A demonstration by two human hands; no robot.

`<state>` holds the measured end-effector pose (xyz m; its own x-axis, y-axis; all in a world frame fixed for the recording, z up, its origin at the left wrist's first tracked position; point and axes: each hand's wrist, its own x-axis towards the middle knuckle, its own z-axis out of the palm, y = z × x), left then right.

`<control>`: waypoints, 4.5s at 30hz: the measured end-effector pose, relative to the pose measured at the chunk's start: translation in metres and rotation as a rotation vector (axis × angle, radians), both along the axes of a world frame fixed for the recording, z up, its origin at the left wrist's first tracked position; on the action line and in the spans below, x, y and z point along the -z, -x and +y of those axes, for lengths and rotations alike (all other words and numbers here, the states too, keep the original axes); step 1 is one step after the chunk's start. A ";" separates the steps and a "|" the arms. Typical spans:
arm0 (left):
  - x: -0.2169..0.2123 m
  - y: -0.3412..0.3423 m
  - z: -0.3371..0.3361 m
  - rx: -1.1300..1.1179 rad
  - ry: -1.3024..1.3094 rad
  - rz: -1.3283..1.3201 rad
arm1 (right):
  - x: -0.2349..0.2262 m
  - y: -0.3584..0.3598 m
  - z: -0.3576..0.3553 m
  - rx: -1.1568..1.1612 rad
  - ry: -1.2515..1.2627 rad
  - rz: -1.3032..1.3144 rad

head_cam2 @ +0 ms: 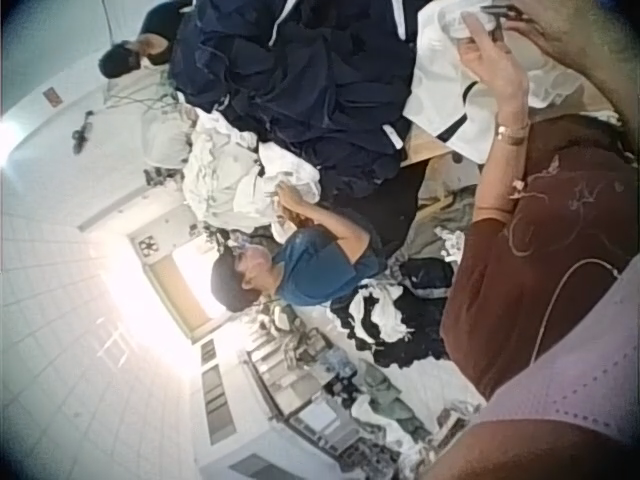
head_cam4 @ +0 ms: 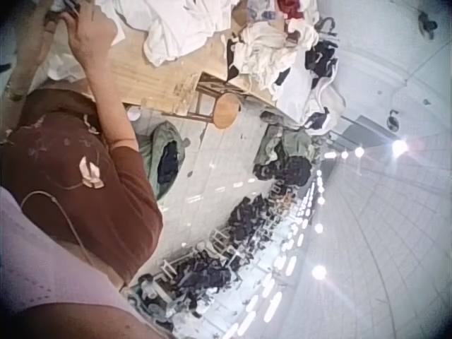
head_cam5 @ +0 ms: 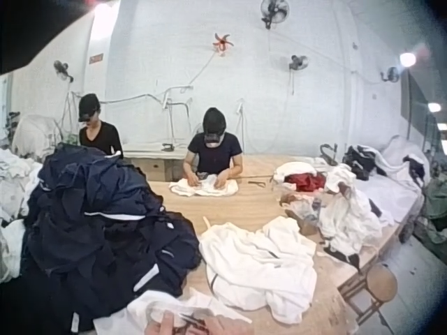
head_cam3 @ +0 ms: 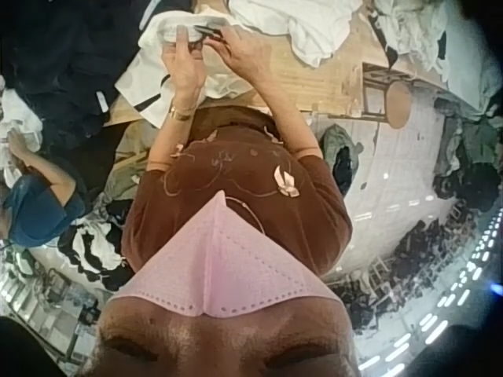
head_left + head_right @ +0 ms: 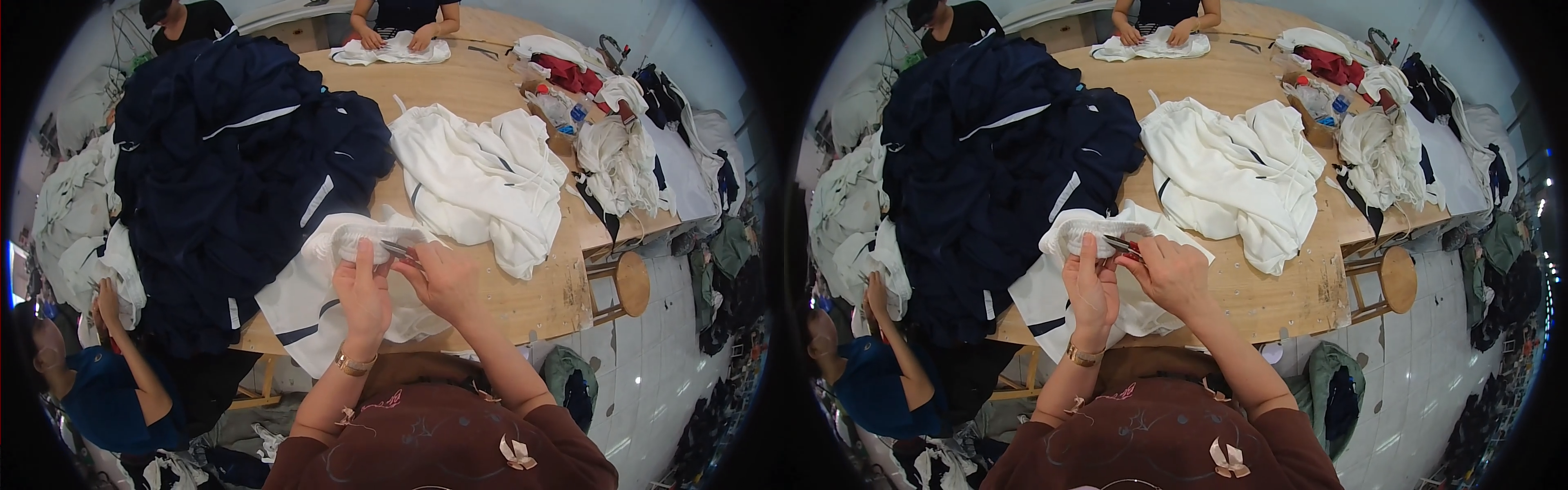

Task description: Trimming loose threads from garments and organizing them on work tables in a factory setting.

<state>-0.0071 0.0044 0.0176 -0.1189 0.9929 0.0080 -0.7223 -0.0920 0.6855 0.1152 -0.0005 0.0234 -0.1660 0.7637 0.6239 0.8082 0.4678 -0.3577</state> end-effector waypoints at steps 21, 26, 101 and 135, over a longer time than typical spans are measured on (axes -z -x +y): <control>0.000 -0.002 -0.004 -0.046 -0.066 0.070 | 0.004 -0.003 0.010 -0.049 -0.063 0.044; -0.001 -0.003 -0.002 -0.064 -0.065 0.081 | -0.004 0.000 0.004 -0.061 0.071 0.339; -0.003 0.003 -0.002 0.009 -0.014 -0.024 | -0.002 -0.011 0.013 -0.050 -0.103 -0.037; -0.008 -0.001 -0.008 0.023 0.060 0.035 | -0.022 0.011 0.028 -0.165 0.508 0.977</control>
